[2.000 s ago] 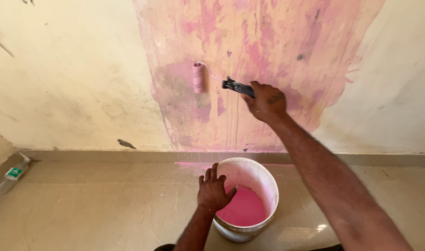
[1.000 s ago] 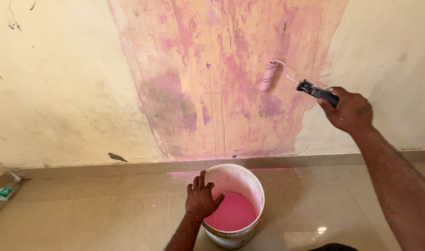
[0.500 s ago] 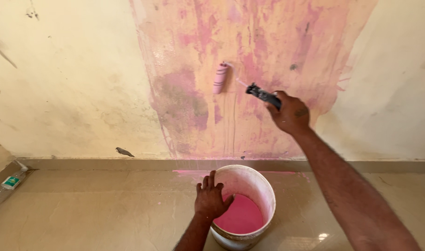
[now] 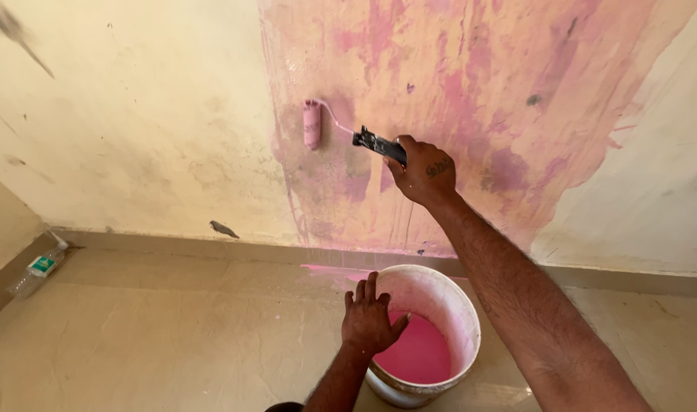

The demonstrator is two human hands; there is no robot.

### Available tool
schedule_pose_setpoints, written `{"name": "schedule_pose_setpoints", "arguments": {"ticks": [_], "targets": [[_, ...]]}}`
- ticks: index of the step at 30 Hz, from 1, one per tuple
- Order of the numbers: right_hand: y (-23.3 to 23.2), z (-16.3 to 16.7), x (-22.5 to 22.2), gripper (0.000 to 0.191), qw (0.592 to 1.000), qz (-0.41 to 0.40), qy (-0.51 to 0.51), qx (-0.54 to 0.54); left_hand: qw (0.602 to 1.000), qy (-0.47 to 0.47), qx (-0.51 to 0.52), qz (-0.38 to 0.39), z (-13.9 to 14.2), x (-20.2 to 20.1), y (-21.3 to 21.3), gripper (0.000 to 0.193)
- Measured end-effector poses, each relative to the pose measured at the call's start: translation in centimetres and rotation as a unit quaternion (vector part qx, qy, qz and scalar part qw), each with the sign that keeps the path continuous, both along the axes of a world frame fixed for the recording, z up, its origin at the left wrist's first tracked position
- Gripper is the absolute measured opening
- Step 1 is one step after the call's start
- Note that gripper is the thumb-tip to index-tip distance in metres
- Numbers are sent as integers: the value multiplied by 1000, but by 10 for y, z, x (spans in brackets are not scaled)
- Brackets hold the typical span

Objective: The person sits on the floor in front of a wall section already covered with pink paint and uses a small paint roller to apply more pink paint from a bucket onto the wall, repeatedly rolling up and down over the same area and dipping the roller back into the bucket.

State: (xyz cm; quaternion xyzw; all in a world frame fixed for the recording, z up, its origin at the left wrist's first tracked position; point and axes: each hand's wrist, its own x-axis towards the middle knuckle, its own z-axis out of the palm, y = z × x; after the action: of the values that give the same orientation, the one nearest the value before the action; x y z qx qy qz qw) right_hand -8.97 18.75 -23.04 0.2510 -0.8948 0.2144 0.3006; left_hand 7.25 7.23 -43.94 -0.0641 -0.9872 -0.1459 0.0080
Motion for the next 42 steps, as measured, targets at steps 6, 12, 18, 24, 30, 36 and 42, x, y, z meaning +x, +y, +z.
{"name": "schedule_pose_setpoints", "arguments": {"ticks": [6,12,18,24,30,36,42], "targets": [[38,-54,0,35,996,22,50,72,1000,3,-7,1,-3,-1,0,70],[99,-117,8,30,993,-37,-17,110,1000,0,-27,3,-2,-2,1,70],[169,-174,20,33,981,-113,-69,143,999,17,-27,4,-2,-1,1,67],[235,-206,37,35,964,-195,-103,146,999,18,-34,6,-2,-1,2,66],[300,-212,61,40,959,-245,-73,123,999,23,-39,9,-2,-2,2,63],[342,-211,80,44,937,-318,-113,92,999,31,-37,12,-3,-1,3,62],[356,-212,82,46,957,-283,-58,31,999,35,-39,11,1,-1,5,60]]}}
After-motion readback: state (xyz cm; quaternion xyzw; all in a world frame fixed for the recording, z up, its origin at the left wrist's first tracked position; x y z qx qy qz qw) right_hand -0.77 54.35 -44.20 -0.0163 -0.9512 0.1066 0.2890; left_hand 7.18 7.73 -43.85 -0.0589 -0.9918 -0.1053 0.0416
